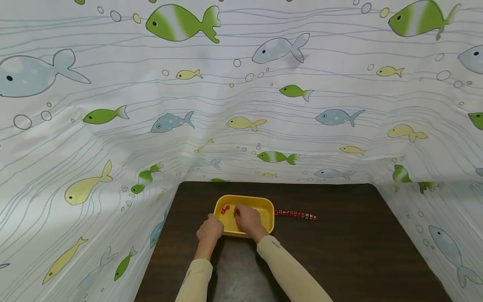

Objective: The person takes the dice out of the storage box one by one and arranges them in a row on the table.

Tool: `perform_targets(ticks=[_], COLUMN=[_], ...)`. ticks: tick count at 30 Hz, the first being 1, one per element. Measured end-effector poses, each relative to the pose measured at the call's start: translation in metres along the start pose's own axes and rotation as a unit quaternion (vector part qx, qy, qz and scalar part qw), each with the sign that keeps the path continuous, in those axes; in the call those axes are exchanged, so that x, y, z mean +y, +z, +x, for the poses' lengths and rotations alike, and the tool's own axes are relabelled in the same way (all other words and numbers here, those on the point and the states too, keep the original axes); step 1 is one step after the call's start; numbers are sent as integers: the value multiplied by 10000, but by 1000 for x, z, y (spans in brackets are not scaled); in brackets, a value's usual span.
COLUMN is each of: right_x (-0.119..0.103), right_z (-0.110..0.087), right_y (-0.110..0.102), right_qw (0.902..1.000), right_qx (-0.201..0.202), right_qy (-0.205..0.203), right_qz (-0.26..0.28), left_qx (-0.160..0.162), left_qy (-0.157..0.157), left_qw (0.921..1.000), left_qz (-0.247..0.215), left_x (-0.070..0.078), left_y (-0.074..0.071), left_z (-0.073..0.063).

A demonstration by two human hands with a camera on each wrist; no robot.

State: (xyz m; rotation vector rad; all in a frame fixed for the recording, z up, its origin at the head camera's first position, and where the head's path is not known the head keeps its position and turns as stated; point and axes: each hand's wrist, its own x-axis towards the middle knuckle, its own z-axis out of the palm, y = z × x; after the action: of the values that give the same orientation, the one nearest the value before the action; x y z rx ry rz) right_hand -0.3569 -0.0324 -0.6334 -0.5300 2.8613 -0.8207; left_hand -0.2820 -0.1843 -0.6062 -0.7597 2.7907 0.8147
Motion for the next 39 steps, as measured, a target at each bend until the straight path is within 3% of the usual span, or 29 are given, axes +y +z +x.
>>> perform_targets(ticks=[7, 15, 25, 39], right_x=[13, 18, 21, 33], right_z=[-4, -13, -24, -39], right_y=[-9, -32, -49, -79], right_qw=[9999, 9991, 9969, 9838], right_qx=[118, 113, 556, 1055], right_qy=[22, 346, 291, 455], right_qz=[48, 207, 465, 1376], left_qx=[5, 15, 38, 58], left_qy=[14, 44, 61, 221], left_qw=[9999, 9999, 9998, 9997], left_qz=[121, 100, 169, 129], left_x=[4, 1, -1, 0], left_y=[-1, 2, 2, 0], left_z=[-3, 1, 3, -4])
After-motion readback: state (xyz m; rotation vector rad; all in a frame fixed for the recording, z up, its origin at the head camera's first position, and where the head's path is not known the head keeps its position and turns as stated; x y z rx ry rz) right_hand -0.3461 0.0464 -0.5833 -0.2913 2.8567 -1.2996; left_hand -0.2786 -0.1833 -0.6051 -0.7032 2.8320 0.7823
